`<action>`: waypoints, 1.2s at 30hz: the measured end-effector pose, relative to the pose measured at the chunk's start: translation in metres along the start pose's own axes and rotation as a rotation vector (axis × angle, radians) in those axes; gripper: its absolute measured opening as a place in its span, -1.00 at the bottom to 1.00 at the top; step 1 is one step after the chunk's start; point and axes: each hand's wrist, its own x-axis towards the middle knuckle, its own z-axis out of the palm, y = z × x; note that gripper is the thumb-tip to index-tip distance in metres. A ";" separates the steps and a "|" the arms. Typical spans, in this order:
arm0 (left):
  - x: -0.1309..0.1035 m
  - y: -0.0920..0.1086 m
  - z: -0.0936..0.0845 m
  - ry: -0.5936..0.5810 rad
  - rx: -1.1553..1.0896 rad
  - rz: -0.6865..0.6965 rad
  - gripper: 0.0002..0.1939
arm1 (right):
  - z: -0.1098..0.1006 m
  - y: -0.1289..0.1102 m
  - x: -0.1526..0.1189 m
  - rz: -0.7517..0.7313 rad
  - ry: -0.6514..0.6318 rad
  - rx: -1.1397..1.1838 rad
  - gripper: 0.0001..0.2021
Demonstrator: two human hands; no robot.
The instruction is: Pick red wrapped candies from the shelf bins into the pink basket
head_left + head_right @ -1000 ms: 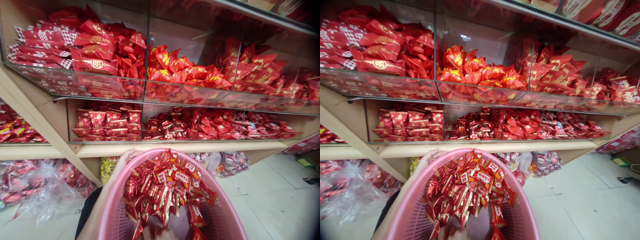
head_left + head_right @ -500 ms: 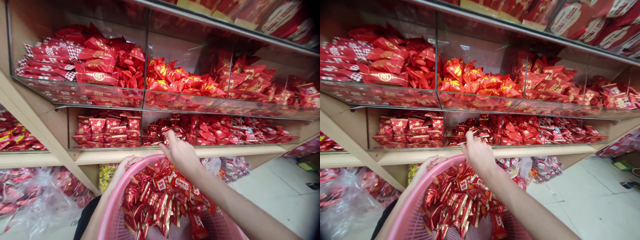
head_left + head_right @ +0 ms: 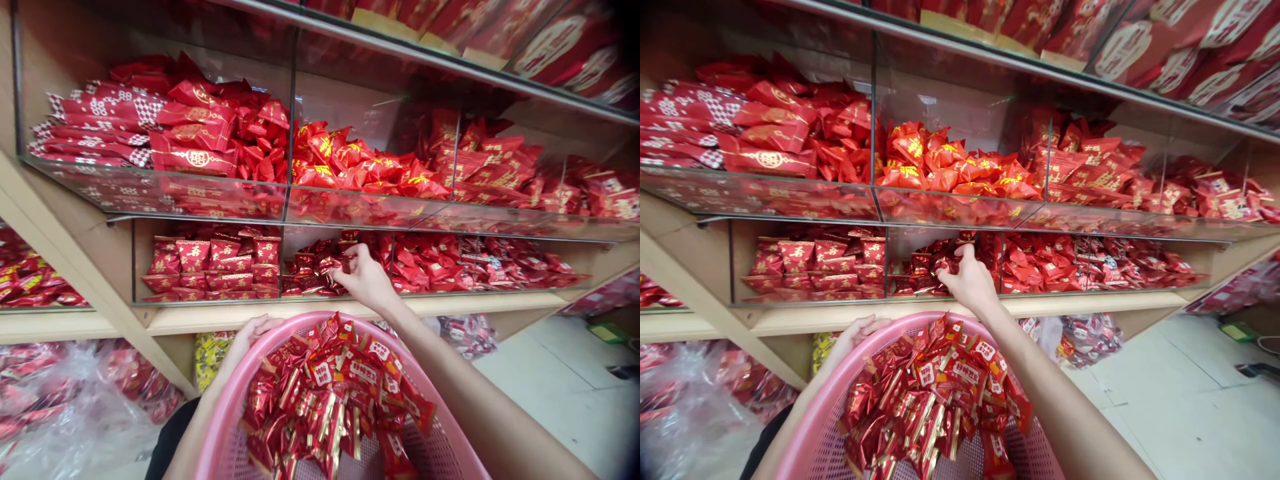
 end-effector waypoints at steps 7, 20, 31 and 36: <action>0.004 -0.003 -0.004 0.005 -0.023 0.023 -0.70 | -0.016 0.014 -0.068 -0.099 -0.197 1.073 -0.43; -0.001 -0.001 0.001 -0.022 -0.029 0.032 -0.64 | -0.015 0.018 -0.107 0.146 -0.333 1.289 -0.48; 0.003 -0.005 -0.003 -0.045 -0.054 0.043 -0.67 | -0.013 0.013 -0.128 0.337 -0.416 1.305 -0.55; 0.003 -0.004 -0.003 -0.045 -0.036 0.033 -0.69 | -0.005 0.004 -0.136 0.182 -0.482 1.101 -0.57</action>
